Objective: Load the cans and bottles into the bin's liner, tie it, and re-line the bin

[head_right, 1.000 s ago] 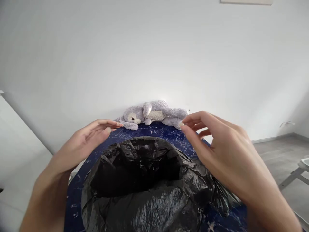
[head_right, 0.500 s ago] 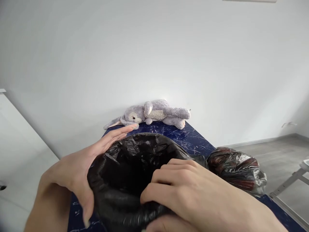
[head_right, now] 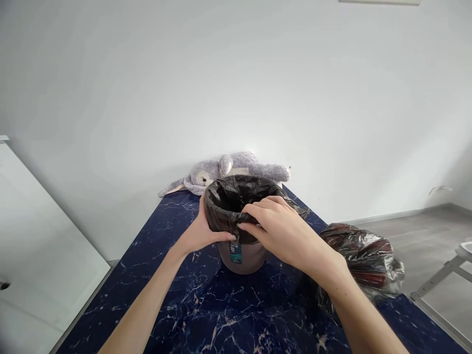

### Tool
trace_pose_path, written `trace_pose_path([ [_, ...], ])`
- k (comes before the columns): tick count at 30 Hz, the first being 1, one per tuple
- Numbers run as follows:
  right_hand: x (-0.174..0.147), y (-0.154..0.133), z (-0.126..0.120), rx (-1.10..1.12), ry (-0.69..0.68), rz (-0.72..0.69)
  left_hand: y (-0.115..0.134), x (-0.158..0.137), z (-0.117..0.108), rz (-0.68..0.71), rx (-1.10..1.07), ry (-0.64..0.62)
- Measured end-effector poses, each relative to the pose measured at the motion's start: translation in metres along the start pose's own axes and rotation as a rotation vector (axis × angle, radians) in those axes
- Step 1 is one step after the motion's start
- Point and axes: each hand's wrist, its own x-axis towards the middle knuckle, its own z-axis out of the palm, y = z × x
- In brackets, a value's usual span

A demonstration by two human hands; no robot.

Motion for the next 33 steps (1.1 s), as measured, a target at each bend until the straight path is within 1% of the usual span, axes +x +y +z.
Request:
trace_pose_path([
  [2,0.001,0.006,0.002,-0.02,0.008,0.015,-0.023,0.004,0.012,-0.021,-0.024,-0.031],
  [5,0.004,0.019,0.007,-0.08,0.074,0.056,-0.06,0.003,0.025,-0.114,0.015,-0.07],
  [8,0.008,0.038,0.014,-0.135,0.152,0.158,-0.093,-0.004,0.033,-0.217,0.144,-0.062],
  [10,0.012,0.05,0.018,-0.14,0.175,0.219,-0.108,-0.01,0.036,-0.225,0.277,-0.045],
  [13,0.016,0.064,0.02,-0.138,0.23,0.282,-0.12,-0.016,0.038,-0.174,0.399,-0.038],
  [20,0.016,0.089,0.026,-0.191,0.42,0.419,-0.131,-0.014,0.041,-0.162,0.48,-0.04],
  [24,0.017,0.104,0.035,-0.201,0.49,0.483,-0.139,-0.011,0.045,-0.147,0.537,-0.022],
  [26,0.018,0.102,0.037,-0.185,0.504,0.471,-0.142,-0.011,0.046,-0.121,0.564,-0.01],
  [29,0.02,0.084,0.037,-0.129,0.512,0.392,-0.145,-0.01,0.048,-0.08,0.597,0.008],
  [31,0.024,0.063,0.039,-0.06,0.508,0.283,-0.148,-0.009,0.049,-0.05,0.612,0.023],
  [33,0.028,0.039,0.047,0.034,0.476,0.142,-0.153,-0.008,0.051,-0.013,0.623,0.044],
])
